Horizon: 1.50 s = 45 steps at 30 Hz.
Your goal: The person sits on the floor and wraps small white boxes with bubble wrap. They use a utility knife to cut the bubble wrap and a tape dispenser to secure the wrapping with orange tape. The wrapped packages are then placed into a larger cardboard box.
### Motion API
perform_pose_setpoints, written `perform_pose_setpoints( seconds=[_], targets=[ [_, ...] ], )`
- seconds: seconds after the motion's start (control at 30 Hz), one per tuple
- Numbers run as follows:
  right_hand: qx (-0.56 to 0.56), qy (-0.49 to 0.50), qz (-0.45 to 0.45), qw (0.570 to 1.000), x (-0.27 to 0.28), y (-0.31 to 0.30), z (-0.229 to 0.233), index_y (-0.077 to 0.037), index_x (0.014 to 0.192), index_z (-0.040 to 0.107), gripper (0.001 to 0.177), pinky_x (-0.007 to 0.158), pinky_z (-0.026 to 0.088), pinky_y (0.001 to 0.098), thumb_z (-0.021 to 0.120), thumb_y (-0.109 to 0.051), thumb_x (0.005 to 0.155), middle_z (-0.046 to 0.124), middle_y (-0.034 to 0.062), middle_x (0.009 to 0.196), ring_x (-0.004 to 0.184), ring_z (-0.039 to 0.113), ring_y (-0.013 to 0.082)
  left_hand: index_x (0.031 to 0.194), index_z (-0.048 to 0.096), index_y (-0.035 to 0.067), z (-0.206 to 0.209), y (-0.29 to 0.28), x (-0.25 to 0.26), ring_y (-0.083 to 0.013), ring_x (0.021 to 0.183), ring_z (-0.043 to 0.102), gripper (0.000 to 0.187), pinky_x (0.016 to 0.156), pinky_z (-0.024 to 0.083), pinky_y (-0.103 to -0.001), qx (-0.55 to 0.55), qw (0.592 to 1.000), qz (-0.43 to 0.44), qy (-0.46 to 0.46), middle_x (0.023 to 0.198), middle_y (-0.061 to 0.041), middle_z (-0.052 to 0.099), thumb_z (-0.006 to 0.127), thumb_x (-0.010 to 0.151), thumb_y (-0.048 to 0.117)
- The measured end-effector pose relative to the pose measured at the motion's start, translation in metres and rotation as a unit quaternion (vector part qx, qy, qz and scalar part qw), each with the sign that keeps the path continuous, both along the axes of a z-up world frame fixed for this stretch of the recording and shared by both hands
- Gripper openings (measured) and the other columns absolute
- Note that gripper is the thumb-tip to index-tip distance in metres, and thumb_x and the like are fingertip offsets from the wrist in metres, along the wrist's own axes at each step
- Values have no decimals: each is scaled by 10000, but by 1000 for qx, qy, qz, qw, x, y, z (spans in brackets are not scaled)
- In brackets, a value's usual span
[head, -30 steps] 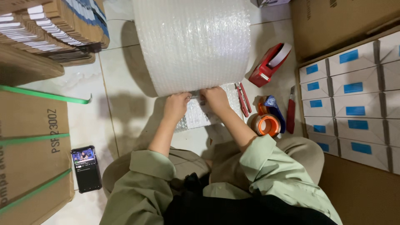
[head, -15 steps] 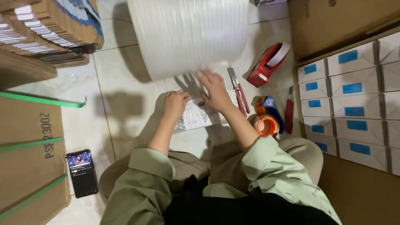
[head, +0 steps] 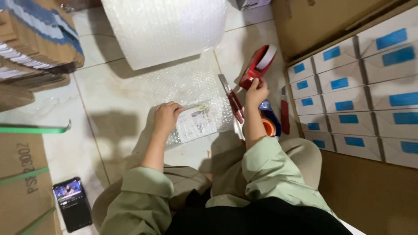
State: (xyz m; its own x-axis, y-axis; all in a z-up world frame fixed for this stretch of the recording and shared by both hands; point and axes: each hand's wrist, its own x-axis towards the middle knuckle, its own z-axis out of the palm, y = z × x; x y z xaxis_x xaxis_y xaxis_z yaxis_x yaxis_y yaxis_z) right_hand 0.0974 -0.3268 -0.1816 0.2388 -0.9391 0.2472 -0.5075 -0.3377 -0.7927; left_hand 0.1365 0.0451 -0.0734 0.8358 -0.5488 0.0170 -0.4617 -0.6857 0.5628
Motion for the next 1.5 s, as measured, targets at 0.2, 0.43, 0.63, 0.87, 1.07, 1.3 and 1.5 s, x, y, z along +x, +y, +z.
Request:
perform_pose_setpoints(
  seconds=[0.2,0.43,0.63,0.87,1.07,1.3,1.5],
  targets=[
    [325,-223,11,919,6,4,52,-60,822,632,179,391,562,279,692,-229,820,578,96,662,430,593,176,842,683,211,2,-1,-2,-274,795,645,130,813,467,-394,2,1000,9,-1,755,-24,632,610,873,314],
    [380,-390,-63,836,-3,44,46,-75,604,554,117,455,490,248,653,-15,625,559,86,552,479,574,149,838,684,170,10,-1,-2,-324,777,636,120,752,492,-425,-32,999,13,34,740,-76,627,633,868,275],
    [524,-391,-48,755,13,15,-39,42,857,545,108,736,595,313,592,-54,873,507,105,640,601,569,187,849,692,170,8,-1,-2,-308,788,635,124,747,494,-393,-66,995,33,72,756,-71,630,652,864,285],
    [185,-157,229,943,-5,85,99,-59,808,661,29,509,488,255,675,-61,833,576,69,612,561,529,116,876,691,128,-19,0,2,-369,837,621,151,760,487,-438,-150,978,75,122,796,-127,639,670,855,275],
    [-17,127,612,781,19,162,190,-165,858,648,70,637,577,301,698,-207,834,665,24,755,740,657,224,870,699,110,-37,0,4,-372,865,624,159,746,504,-411,-188,969,90,133,810,-146,651,684,838,264],
    [-234,405,708,529,61,197,167,-245,766,673,232,705,554,391,693,-471,715,597,-42,645,742,647,198,856,711,135,-12,2,2,-360,856,631,142,725,510,-424,-180,969,84,144,800,-137,654,666,837,268],
    [-169,482,728,458,95,195,123,-279,821,695,295,749,537,412,707,-528,665,672,-26,724,806,677,236,961,698,185,-21,4,4,-334,895,617,173,770,501,-425,-178,964,88,176,794,-102,656,661,855,317]
  ],
)
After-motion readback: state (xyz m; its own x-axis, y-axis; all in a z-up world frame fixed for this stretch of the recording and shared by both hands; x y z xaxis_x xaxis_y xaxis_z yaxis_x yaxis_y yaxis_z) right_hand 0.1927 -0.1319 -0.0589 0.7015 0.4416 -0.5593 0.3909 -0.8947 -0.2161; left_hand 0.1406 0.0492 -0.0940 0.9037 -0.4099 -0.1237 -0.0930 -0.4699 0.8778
